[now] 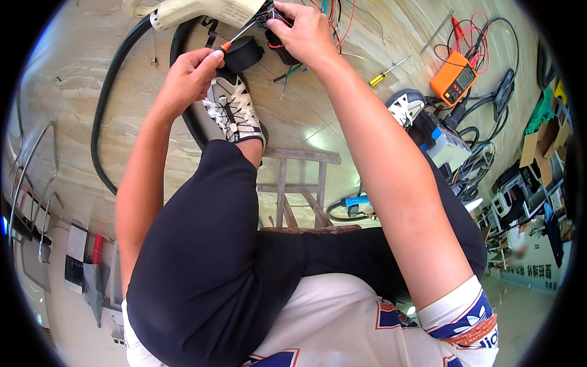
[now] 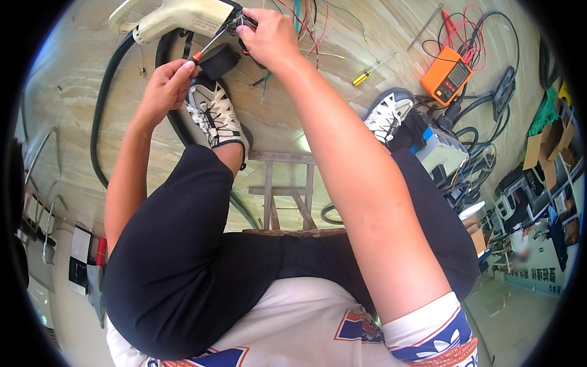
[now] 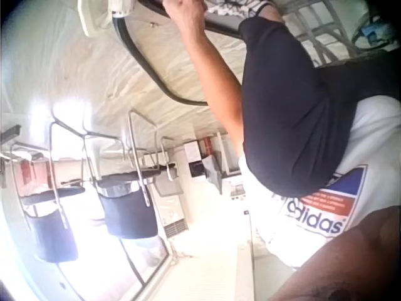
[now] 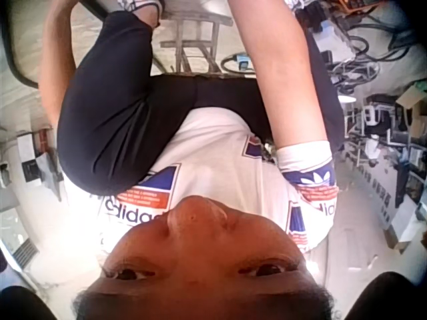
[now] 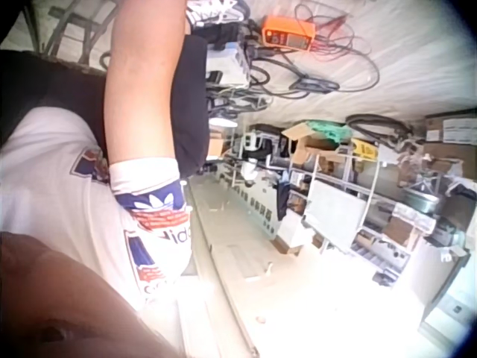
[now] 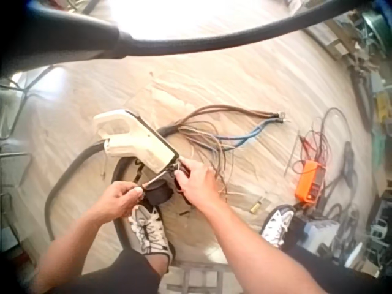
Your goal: The person wires an electric vehicle charging connector while sitting on the floor. They organize several colored wires by hand and use a screwdriver to secure them into the terminal block within the connector housing.
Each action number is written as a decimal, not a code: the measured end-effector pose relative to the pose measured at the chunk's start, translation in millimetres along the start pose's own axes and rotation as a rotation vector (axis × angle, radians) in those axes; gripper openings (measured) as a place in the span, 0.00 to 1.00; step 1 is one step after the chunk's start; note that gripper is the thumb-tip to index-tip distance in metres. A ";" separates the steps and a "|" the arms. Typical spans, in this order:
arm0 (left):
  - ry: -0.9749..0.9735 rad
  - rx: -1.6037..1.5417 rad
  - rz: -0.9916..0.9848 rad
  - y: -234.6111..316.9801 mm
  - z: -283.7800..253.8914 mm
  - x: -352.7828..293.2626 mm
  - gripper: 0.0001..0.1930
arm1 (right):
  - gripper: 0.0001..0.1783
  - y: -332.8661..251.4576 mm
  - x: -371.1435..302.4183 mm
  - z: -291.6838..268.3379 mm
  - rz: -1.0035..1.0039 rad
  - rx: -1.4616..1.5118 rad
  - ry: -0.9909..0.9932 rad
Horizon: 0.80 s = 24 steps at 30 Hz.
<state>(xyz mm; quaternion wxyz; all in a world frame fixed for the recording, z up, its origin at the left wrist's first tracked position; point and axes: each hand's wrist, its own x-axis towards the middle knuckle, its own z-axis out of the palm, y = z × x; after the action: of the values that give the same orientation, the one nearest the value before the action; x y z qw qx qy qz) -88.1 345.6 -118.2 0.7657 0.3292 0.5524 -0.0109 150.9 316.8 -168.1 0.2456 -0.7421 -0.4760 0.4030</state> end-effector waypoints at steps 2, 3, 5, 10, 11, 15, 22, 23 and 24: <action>0.158 0.310 0.198 0.7 5.0 0.3 0.12 | 0.21 -5.4 -1.1 -1.4 0.030 0.000 -0.022; 0.272 0.542 0.389 -4.1 9.7 -1.0 0.11 | 0.21 -8.3 -1.6 -2.1 0.045 0.001 -0.033; 0.468 0.893 0.749 -17.9 15.0 4.3 0.14 | 0.20 -9.9 -1.3 -2.5 0.056 0.005 -0.032; 0.562 0.980 0.839 -23.0 21.8 7.8 0.12 | 0.19 -3.0 -0.2 2.3 0.050 -0.011 -0.013; 0.552 0.940 0.824 -22.4 23.4 7.4 0.12 | 0.19 -1.9 -0.3 3.6 0.041 -0.017 0.004; 0.400 0.731 0.480 -19.5 20.0 4.7 0.13 | 0.18 -8.2 -0.9 -0.4 0.030 -0.017 -0.014; 0.075 0.132 0.075 4.8 11.4 -4.1 0.14 | 0.18 -4.6 -1.4 0.1 0.018 0.030 -0.009; 0.026 0.043 0.025 8.0 9.9 -4.1 0.14 | 0.18 -4.0 -2.1 0.7 0.009 0.036 0.006; -0.022 -0.046 -0.026 10.8 7.8 -4.1 0.14 | 0.18 -3.4 -2.6 1.0 0.001 0.042 0.021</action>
<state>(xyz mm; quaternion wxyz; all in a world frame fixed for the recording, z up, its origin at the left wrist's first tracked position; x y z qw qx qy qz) -79.1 348.6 -108.1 0.7790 0.3043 0.5481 -0.0119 147.7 315.9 -165.2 0.2660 -0.7412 -0.4643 0.4054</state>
